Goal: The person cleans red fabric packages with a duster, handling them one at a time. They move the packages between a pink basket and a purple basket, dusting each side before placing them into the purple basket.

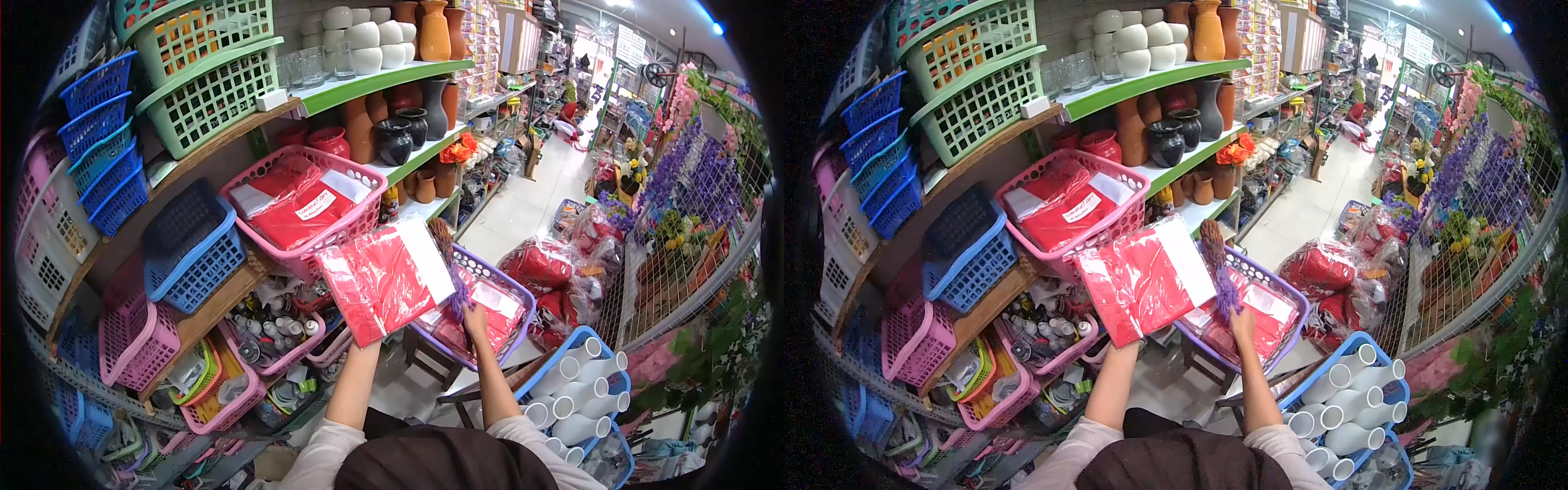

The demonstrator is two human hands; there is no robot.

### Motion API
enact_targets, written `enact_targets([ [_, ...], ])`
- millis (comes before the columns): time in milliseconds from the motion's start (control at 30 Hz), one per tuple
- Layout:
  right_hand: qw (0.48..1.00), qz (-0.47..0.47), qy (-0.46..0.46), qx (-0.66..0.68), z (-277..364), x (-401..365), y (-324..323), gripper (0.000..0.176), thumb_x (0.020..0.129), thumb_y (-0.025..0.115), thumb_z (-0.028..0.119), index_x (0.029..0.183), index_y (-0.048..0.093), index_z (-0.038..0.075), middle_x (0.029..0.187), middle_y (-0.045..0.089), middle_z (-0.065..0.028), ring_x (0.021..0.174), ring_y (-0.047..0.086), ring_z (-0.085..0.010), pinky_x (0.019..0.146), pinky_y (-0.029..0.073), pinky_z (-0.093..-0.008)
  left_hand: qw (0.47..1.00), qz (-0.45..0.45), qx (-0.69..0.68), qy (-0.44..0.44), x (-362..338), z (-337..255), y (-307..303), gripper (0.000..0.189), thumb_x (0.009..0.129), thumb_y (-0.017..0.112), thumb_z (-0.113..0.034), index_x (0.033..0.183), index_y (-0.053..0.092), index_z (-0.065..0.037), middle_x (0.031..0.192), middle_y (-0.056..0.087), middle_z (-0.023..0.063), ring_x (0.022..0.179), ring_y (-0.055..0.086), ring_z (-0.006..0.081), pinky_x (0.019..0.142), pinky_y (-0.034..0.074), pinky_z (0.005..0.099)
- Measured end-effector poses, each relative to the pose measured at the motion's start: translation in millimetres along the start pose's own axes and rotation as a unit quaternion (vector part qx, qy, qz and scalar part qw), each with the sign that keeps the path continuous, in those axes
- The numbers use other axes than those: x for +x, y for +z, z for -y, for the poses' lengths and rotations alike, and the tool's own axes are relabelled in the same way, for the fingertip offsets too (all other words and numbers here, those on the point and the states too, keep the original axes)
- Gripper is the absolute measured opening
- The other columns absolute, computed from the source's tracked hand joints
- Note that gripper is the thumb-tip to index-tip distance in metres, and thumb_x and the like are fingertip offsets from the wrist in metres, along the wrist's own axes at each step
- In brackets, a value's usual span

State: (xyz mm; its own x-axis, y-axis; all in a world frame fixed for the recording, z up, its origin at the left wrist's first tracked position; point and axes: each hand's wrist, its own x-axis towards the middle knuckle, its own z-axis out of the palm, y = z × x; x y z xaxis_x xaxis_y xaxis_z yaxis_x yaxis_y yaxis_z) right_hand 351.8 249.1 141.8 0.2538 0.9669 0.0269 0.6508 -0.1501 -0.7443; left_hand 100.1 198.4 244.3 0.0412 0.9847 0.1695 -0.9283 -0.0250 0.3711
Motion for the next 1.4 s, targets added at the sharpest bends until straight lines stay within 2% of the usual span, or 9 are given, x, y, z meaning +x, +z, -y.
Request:
enact_targets([
  [67,0.928,0.076,0.042,0.363,25,0,-8,0.052,0.082,0.051,0.044,0.107,0.054,-0.002,0.101,0.059,-0.0186,0.094,0.056,-0.0296,0.079,0.043,-0.0366,1.0,-0.015,0.015,0.001,3,10,5,0.063,0.084,0.039,-0.053,0.126,0.037,-0.007,0.12,0.046,0.0108,0.109,0.047,0.0258,0.094,0.038,0.0431],
  [133,0.654,0.348,0.041,0.67,58,-12,-35,0.056,0.085,0.046,0.045,0.121,0.044,0.003,0.116,0.052,-0.0138,0.105,0.05,-0.0255,0.087,0.038,-0.0359,0.999,-0.029,0.029,0.002,10,21,12,0.063,0.084,0.039,-0.054,0.126,0.036,-0.007,0.12,0.046,0.0108,0.109,0.046,0.0258,0.094,0.038,0.0431],
  [233,0.551,0.287,0.033,0.783,128,-56,-65,0.057,0.086,0.047,0.042,0.127,0.035,0.004,0.124,0.045,-0.0141,0.112,0.045,-0.0264,0.095,0.033,-0.0409,0.997,-0.05,0.053,0.005,12,27,18,0.064,0.084,0.039,-0.055,0.127,0.036,-0.007,0.121,0.046,0.0107,0.11,0.046,0.0259,0.094,0.038,0.0432],
  [500,0.503,0.192,0.026,0.842,152,-61,-106,0.033,0.087,0.046,0.009,0.117,0.043,-0.006,0.118,0.05,-0.0163,0.115,0.044,-0.0274,0.1,0.031,-0.0433,0.998,0.02,-0.041,-0.05,7,-2,94,0.081,0.078,0.034,-0.068,0.133,0.03,-0.009,0.128,0.042,0.0079,0.117,0.04,0.0259,0.1,0.029,0.0424],
  [833,0.827,0.122,-0.097,0.541,190,-104,-112,0.03,0.085,0.052,0.006,0.115,0.049,0.0,0.109,0.053,-0.0078,0.104,0.048,-0.0165,0.091,0.036,-0.0315,0.985,0.146,0.049,-0.082,-14,-7,132,0.083,0.071,0.061,-0.055,0.134,0.028,-0.012,0.131,0.038,0.0084,0.119,0.038,0.0218,0.094,0.035,0.0471],
  [967,0.811,0.164,-0.483,0.286,226,-113,-112,0.051,0.065,0.05,0.007,0.116,0.052,0.003,0.126,0.046,-0.0143,0.125,0.034,-0.0303,0.104,0.024,-0.0408,0.984,0.043,0.171,0.019,-21,-9,83,0.075,0.071,0.059,-0.055,0.124,0.038,-0.005,0.118,0.048,0.0109,0.11,0.047,0.0222,0.094,0.037,0.038],
  [1300,0.869,0.074,-0.24,0.426,227,-55,-62,0.04,0.082,0.051,0.02,0.118,0.048,0.001,0.121,0.047,-0.0081,0.115,0.042,-0.0216,0.097,0.03,-0.0308,0.966,-0.055,0.126,0.221,-37,-54,108,0.099,0.068,0.028,-0.08,0.135,0.02,-0.008,0.136,0.028,0.0164,0.123,0.031,0.0358,0.099,0.027,0.0542],
  [1367,0.745,0.262,-0.054,0.612,233,-53,-64,0.041,0.085,0.052,0.021,0.119,0.046,-0.001,0.12,0.048,-0.0105,0.112,0.044,-0.0191,0.095,0.033,-0.0291,0.974,-0.009,0.042,0.221,-34,-69,88,0.079,0.081,0.025,-0.067,0.135,0.022,-0.011,0.137,0.026,0.0097,0.124,0.028,0.0301,0.101,0.025,0.0496],
  [1400,0.679,0.322,0.004,0.659,236,-47,-57,0.036,0.084,0.053,0.015,0.115,0.048,-0.003,0.112,0.053,-0.0124,0.102,0.052,-0.0166,0.088,0.039,-0.0279,0.929,0.246,0.06,0.27,-23,-80,84,0.076,0.083,0.022,-0.065,0.135,0.022,-0.011,0.136,0.028,0.0105,0.123,0.03,0.029,0.102,0.025,0.0473],
])
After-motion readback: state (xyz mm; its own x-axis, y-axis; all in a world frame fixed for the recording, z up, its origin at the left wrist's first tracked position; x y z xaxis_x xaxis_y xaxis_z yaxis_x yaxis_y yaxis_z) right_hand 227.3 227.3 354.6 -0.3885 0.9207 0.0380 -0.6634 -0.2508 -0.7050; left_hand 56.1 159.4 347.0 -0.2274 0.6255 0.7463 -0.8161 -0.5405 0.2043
